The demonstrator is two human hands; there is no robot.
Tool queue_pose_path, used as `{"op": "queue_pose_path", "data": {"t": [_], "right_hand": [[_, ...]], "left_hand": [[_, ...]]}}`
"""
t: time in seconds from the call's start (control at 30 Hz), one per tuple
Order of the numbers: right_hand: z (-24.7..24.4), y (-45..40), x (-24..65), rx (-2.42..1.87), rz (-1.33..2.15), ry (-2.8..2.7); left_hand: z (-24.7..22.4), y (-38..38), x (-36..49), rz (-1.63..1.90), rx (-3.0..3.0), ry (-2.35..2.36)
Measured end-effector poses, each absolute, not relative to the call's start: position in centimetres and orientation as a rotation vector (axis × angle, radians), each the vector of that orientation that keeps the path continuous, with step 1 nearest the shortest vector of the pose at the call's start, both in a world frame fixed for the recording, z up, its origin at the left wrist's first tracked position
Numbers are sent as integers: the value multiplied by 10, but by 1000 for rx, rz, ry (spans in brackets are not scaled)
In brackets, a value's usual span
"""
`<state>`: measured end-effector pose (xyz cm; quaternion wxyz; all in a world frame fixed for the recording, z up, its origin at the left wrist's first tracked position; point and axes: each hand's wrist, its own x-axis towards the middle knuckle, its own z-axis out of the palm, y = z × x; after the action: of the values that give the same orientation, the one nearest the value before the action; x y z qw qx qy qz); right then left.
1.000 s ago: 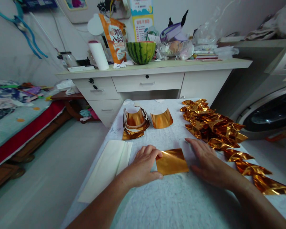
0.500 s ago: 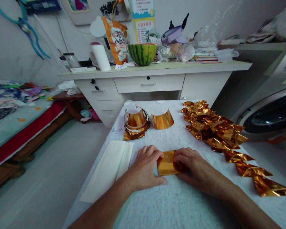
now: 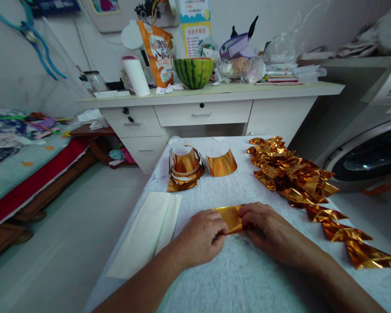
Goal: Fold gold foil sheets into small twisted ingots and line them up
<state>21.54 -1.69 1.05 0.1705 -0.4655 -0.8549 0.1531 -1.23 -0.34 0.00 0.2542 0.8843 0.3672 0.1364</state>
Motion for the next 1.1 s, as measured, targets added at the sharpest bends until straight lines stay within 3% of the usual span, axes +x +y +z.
{"op": "queue_pose_path", "data": {"t": [0.53, 1.1], "right_hand": [[9, -10, 227, -1327, 848, -2347], [-4, -7, 222, -1660, 636, -2285]], "left_hand": [[0, -7, -10, 360, 2350, 1125], [-1, -6, -3, 310, 2254, 1465]]}}
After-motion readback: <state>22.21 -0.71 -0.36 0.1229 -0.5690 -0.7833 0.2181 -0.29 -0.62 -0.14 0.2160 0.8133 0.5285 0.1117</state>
